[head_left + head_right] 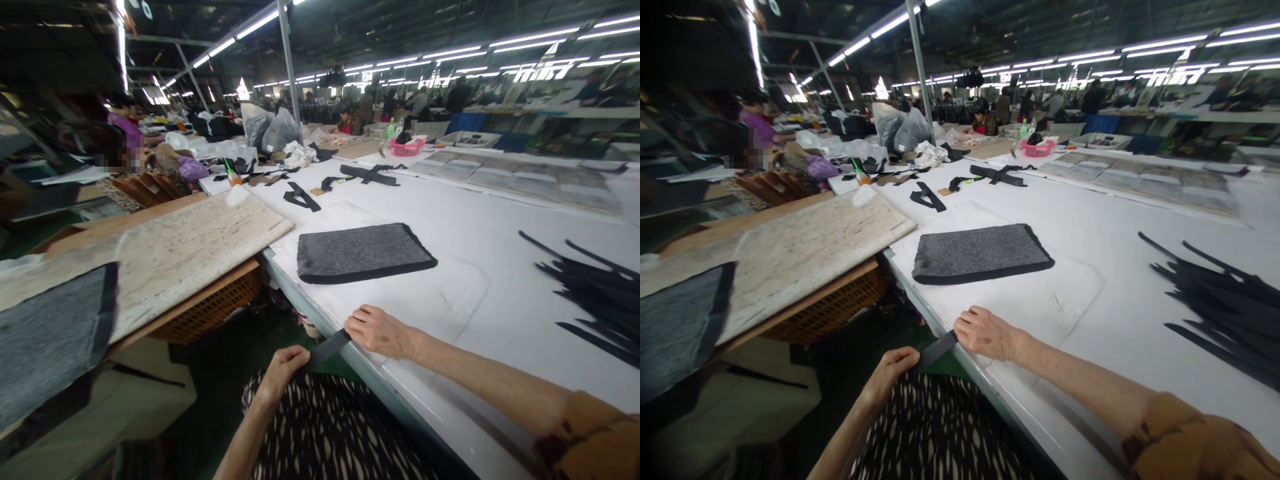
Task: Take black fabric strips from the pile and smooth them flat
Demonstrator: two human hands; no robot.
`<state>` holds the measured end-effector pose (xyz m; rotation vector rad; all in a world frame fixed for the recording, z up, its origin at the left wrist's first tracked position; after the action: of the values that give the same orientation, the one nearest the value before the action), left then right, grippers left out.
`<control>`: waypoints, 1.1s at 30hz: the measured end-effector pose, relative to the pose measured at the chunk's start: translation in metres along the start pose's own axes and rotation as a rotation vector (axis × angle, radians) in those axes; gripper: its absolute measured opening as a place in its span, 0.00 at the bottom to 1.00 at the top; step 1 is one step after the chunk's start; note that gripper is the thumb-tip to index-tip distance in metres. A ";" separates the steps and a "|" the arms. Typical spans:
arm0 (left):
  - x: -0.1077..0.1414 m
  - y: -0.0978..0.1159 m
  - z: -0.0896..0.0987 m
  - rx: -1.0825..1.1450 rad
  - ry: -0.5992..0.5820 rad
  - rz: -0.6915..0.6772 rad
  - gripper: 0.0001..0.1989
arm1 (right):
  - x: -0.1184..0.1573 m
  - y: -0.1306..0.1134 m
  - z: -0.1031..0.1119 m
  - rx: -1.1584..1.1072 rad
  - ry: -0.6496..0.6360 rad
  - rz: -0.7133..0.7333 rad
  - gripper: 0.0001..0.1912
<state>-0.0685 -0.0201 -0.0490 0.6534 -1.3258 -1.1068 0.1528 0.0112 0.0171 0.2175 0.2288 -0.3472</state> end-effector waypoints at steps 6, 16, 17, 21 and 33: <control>0.008 0.012 0.004 -0.061 -0.005 0.002 0.16 | 0.020 0.011 0.002 0.021 0.015 -0.042 0.13; 0.013 0.016 -0.001 -0.104 0.048 -0.023 0.17 | 0.047 0.023 -0.001 0.016 -0.043 -0.169 0.15; 0.014 0.016 0.000 -0.103 0.052 -0.024 0.17 | 0.048 0.024 -0.001 -0.019 -0.042 -0.199 0.14; 0.021 0.018 0.001 -0.069 0.027 -0.018 0.18 | 0.051 0.036 0.006 -0.275 0.063 -0.536 0.16; 0.020 0.061 -0.028 -0.381 0.040 -0.242 0.22 | -0.026 -0.009 0.011 -0.596 -0.121 -0.356 0.09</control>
<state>-0.0278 -0.0201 0.0085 0.5562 -0.9797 -1.4883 0.1281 0.0085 0.0326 -0.4374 0.2418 -0.6251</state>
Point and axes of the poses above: each hand's wrist, its own x-axis away from the middle knuckle, its own z-axis out of the back of the hand, y = z × x, the point moved 3 cm from there along -x, towards the middle knuckle, and after that the axes turned 8 degrees about -x, right-handed, at the moved point
